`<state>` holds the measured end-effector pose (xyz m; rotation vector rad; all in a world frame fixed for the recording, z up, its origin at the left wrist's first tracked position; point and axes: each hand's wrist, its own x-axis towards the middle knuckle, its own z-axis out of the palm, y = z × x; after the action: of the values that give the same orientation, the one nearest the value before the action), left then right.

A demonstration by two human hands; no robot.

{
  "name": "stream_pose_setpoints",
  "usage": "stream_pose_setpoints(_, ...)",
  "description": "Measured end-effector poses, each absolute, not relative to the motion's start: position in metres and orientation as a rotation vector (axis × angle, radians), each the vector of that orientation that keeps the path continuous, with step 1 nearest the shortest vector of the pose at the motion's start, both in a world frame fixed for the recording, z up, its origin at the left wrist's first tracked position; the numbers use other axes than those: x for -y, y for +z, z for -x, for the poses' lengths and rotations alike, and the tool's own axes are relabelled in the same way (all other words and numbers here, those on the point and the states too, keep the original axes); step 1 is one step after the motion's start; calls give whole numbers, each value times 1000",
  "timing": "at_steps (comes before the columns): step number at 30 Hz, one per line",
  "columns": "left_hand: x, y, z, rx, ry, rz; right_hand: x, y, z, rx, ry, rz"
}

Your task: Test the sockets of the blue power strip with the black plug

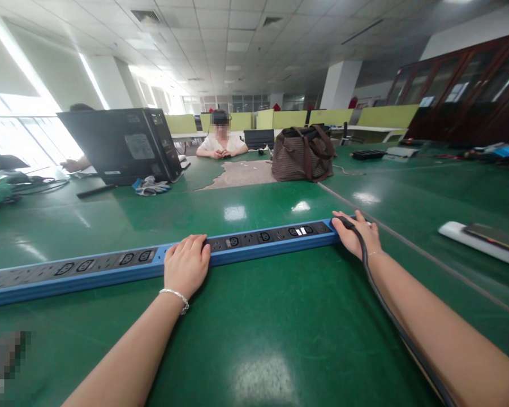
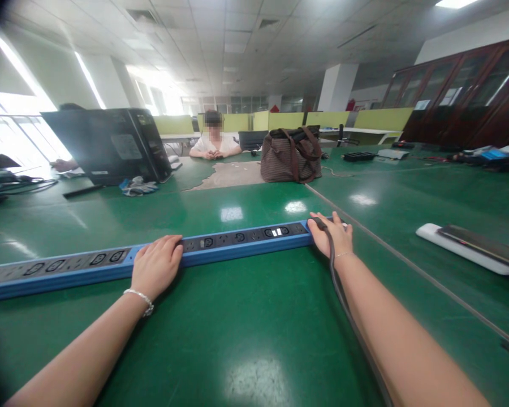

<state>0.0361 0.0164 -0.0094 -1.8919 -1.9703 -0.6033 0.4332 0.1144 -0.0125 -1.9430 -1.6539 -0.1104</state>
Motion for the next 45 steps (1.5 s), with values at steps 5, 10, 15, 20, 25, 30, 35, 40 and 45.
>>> stream_pose_setpoints(5, -16, -9, -36, 1975, -592, 1899, -110, -19, -434, 1703, -202, 1861)
stream_pose_setpoints(10, -16, -9, -36, 1982, -582, 1895, -107, -22, -435, 1705, -236, 1857)
stream_pose_setpoints(15, -16, -9, -36, 1979, -577, 1897, -110, -20, -435, 1701, -202, 1887)
stream_pose_setpoints(20, -17, -9, -36, 1971, -572, 1892, -114, -14, -434, 1677, -121, 1957)
stream_pose_setpoints(25, -17, -10, -36, 1972, -571, 1895, -111, -16, -431, 1653, -152, 1938)
stream_pose_setpoints(30, -17, -11, -35, 1964, -577, 1887, -110, -22, -431, 1668, -227, 1828)
stream_pose_setpoints(35, -17, -10, -35, 1962, -579, 1888, -112, -22, -430, 1624, -242, 1697)
stream_pose_setpoints(40, -17, -9, -36, 1990, -576, 1883, -113, -16, -432, 1468, -46, 1595)
stream_pose_setpoints(45, -17, -7, -37, 2001, -573, 1883, -116, -12, -439, 935, 317, 1392)
